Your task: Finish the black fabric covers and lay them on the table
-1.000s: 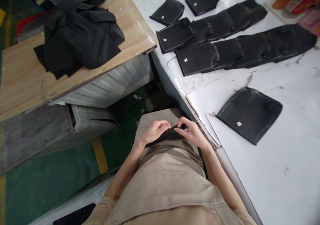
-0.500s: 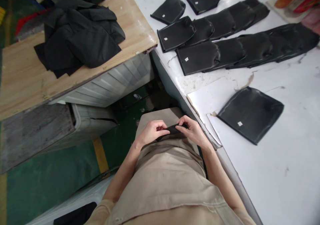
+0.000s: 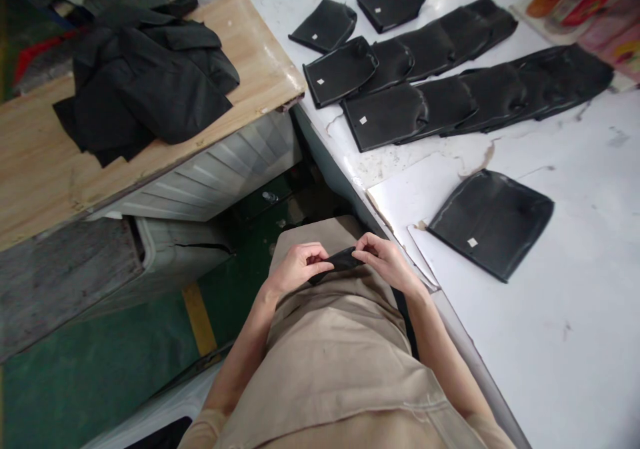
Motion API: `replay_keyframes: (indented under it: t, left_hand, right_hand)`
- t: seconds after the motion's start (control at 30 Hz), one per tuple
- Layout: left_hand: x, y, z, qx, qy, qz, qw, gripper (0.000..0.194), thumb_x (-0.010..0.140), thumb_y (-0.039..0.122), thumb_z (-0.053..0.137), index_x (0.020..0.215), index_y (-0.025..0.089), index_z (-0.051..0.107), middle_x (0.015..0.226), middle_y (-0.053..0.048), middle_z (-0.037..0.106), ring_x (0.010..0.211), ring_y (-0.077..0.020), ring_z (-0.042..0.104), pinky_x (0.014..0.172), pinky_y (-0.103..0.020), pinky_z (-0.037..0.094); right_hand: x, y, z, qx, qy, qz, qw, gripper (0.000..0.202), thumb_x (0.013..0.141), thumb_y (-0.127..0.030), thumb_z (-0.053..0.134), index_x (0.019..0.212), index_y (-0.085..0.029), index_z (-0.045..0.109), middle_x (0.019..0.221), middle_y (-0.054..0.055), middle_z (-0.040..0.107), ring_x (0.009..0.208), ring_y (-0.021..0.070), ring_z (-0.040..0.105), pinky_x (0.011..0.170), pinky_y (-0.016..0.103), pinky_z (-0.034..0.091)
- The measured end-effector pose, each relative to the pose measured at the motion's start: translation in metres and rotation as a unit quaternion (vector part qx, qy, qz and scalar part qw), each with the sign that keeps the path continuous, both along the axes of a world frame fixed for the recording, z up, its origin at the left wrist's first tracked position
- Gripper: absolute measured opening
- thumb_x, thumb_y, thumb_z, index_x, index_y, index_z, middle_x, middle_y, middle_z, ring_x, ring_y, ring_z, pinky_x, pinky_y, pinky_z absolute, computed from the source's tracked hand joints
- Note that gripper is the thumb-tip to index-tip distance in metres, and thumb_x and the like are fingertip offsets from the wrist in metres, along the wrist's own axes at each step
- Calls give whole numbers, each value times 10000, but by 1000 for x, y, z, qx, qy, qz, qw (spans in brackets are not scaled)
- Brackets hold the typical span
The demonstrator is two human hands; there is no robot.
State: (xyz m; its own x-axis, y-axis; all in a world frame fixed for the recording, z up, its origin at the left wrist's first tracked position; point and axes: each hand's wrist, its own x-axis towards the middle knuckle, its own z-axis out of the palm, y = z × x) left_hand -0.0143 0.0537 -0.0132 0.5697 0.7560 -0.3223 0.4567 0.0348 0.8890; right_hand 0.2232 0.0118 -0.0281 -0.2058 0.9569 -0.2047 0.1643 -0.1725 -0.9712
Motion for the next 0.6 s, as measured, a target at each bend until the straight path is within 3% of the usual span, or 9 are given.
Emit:
replay_keyframes:
  t: [0.37, 0.47, 0.6]
  left_hand:
    - [0, 2, 9, 46, 27, -25, 998, 252, 894, 366, 660, 752, 159, 676, 744, -6, 577, 652, -128, 495, 602, -246, 355]
    - [11, -2, 14, 97, 47, -26, 994, 239, 920, 399, 629, 840, 181, 682, 810, -22, 632, 731, -156, 555, 656, -257, 383]
    - [30, -10, 17, 130, 25, 20, 991, 235, 942, 394, 602, 841, 185, 639, 808, -22, 643, 755, -164, 565, 705, -264, 399]
  right_hand:
    - [-9, -6, 1, 3, -13, -33, 999, 213, 933, -378, 613, 811, -212, 562, 718, -23, 551, 647, 135, 473, 560, 255, 357]
    - [-15, -6, 6, 12, -21, -30, 999, 218, 934, -382, 619, 811, -208, 570, 726, -18, 571, 668, 140, 498, 584, 260, 374]
    - [-18, -5, 13, 19, -10, -34, 999, 226, 946, -381, 605, 809, -203, 576, 732, -20, 569, 678, 137, 502, 606, 260, 383]
